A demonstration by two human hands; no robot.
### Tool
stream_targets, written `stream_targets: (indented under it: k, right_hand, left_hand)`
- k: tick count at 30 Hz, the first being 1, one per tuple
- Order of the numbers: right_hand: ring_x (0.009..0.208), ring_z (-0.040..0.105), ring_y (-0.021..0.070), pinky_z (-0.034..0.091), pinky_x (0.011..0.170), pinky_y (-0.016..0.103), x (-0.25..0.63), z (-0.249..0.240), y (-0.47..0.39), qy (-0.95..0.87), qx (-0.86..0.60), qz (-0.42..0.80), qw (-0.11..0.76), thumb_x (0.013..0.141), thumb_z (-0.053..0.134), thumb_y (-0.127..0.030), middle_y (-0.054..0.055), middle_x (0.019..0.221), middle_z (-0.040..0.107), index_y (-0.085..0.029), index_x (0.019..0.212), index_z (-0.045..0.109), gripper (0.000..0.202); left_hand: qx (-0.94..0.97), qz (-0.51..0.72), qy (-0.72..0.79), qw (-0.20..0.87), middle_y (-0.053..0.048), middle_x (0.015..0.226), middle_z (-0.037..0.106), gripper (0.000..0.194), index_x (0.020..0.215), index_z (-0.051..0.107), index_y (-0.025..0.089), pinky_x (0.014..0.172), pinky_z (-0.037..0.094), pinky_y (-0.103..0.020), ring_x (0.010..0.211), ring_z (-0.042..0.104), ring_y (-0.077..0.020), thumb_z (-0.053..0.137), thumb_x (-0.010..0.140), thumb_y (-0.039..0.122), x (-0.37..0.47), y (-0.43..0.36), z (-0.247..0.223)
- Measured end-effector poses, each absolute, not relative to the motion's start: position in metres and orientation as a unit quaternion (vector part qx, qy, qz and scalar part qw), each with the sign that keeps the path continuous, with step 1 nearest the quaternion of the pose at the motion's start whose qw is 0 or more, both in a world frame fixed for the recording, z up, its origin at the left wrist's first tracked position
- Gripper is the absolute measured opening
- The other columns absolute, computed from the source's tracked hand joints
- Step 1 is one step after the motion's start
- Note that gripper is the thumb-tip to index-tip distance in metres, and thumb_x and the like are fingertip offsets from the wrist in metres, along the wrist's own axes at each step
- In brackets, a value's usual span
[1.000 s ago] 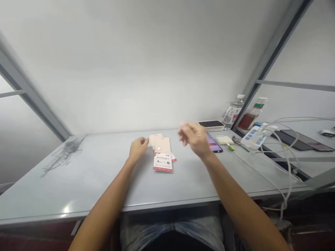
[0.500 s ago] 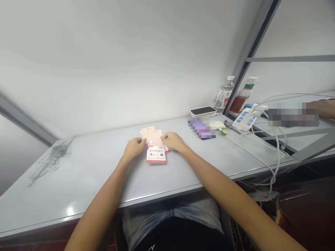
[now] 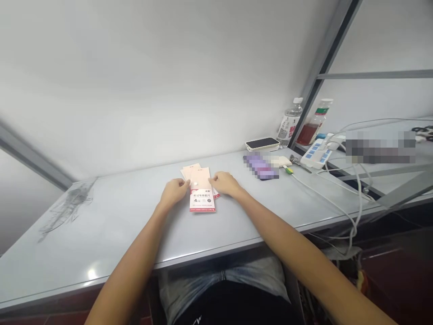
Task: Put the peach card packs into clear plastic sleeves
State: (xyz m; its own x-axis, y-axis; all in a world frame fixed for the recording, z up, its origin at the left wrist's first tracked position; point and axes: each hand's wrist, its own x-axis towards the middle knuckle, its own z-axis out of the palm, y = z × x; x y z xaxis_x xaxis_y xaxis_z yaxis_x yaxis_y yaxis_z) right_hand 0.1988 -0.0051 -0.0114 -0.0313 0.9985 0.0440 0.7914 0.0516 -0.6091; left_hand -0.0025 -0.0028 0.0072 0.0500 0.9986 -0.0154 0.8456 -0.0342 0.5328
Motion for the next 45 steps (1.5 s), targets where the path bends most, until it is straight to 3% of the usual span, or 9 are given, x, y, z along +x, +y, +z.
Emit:
stream_targets:
  k: [6, 10, 15, 19, 25, 31, 36, 41, 45]
  right_hand:
    - [0.069, 0.056, 0.0155, 0.035, 0.059, 0.024, 0.196, -0.011, -0.005, -0.688, -0.636, 0.244, 0.251, 0.080, 0.051, -0.037, 0.004, 0.071, 0.063, -0.018, 0.067, 0.055, 0.023]
    - [0.064, 0.056, 0.0136, 0.038, 0.056, 0.023, 0.195, -0.011, -0.006, -0.663, -0.606, 0.315, 0.306, 0.075, 0.059, -0.035, 0.002, 0.069, 0.061, -0.018, 0.076, 0.054, 0.018]
    - [0.040, 0.047, 0.0081, 0.036, 0.041, 0.021, 0.190, -0.007, -0.008, -0.607, -0.512, 0.471, 0.384, 0.072, 0.063, -0.036, -0.006, 0.063, 0.056, -0.021, 0.086, 0.040, 0.031]
    - [0.042, 0.051, 0.0096, 0.030, 0.035, 0.017, 0.185, -0.007, -0.008, -0.563, -0.422, 0.556, 0.441, 0.066, 0.068, -0.039, -0.007, 0.060, 0.056, -0.022, 0.086, 0.036, 0.042]
    - [0.048, 0.054, 0.0103, 0.033, 0.034, 0.017, 0.175, -0.006, -0.012, -0.520, -0.405, 0.574, 0.485, 0.065, 0.070, -0.040, -0.003, 0.066, 0.060, -0.020, 0.091, 0.042, 0.043]
    - [0.056, 0.059, 0.0159, 0.044, 0.046, 0.025, 0.167, -0.001, -0.021, -0.547, -0.451, 0.561, 0.428, 0.078, 0.058, -0.038, 0.004, 0.068, 0.065, -0.016, 0.086, 0.058, 0.024]
    - [0.067, 0.062, 0.0188, 0.046, 0.054, 0.026, 0.167, -0.004, -0.021, -0.609, -0.465, 0.481, 0.426, 0.078, 0.055, -0.034, 0.006, 0.075, 0.067, -0.015, 0.081, 0.063, 0.021]
    - [0.062, 0.058, 0.0167, 0.043, 0.051, 0.024, 0.166, -0.007, -0.022, -0.645, -0.454, 0.445, 0.424, 0.078, 0.053, -0.035, 0.004, 0.068, 0.064, -0.013, 0.079, 0.061, 0.023]
    - [0.060, 0.057, 0.0147, 0.041, 0.049, 0.023, 0.166, -0.007, -0.022, -0.642, -0.449, 0.446, 0.432, 0.077, 0.054, -0.032, 0.003, 0.068, 0.062, -0.013, 0.075, 0.059, 0.020]
  left_hand:
    - [0.698, 0.189, 0.661, 0.202, -0.001, 0.071, 0.062, 0.034, 0.070, 0.053, 0.021, 0.050, 0.033, -0.025, 0.061, 0.053, -0.0145, 0.047, 0.075, 0.054, -0.003, -0.001, 0.006]
    - [0.698, 0.197, 0.658, 0.203, -0.001, 0.071, 0.062, 0.036, 0.071, 0.051, 0.021, 0.052, 0.035, -0.025, 0.063, 0.054, -0.0153, 0.046, 0.075, 0.056, -0.002, -0.002, 0.007]
    - [0.697, 0.235, 0.633, 0.242, -0.002, 0.075, 0.064, 0.047, 0.086, 0.051, 0.021, 0.053, 0.038, -0.025, 0.068, 0.059, -0.0171, 0.052, 0.068, 0.064, -0.001, -0.006, 0.010]
    - [0.697, 0.268, 0.622, 0.235, -0.001, 0.075, 0.064, 0.046, 0.089, 0.051, 0.021, 0.054, 0.038, -0.024, 0.068, 0.059, -0.0162, 0.050, 0.071, 0.063, -0.001, -0.007, 0.009]
    - [0.700, 0.322, 0.604, 0.206, 0.001, 0.070, 0.063, 0.036, 0.087, 0.053, 0.022, 0.053, 0.038, -0.024, 0.063, 0.058, -0.0144, 0.043, 0.079, 0.056, 0.001, -0.007, 0.008]
    - [0.712, 0.331, 0.587, 0.198, 0.002, 0.070, 0.062, 0.033, 0.088, 0.053, 0.023, 0.053, 0.038, -0.024, 0.060, 0.056, -0.0132, 0.041, 0.081, 0.054, 0.010, -0.014, 0.008]
    - [0.706, 0.316, 0.614, 0.158, 0.000, 0.072, 0.061, 0.037, 0.093, 0.046, 0.023, 0.050, 0.033, -0.025, 0.058, 0.054, -0.0146, 0.043, 0.079, 0.056, 0.012, -0.019, 0.009]
    - [0.728, 0.312, 0.586, 0.171, 0.000, 0.063, 0.056, 0.038, 0.068, 0.043, 0.021, 0.051, 0.033, -0.025, 0.056, 0.050, -0.0134, 0.039, 0.080, 0.057, 0.011, -0.017, 0.007]
    - [0.744, 0.324, 0.540, 0.221, 0.002, 0.059, 0.051, 0.040, 0.062, 0.040, 0.020, 0.051, 0.034, -0.025, 0.054, 0.046, -0.0116, 0.034, 0.083, 0.053, 0.010, -0.015, 0.006]
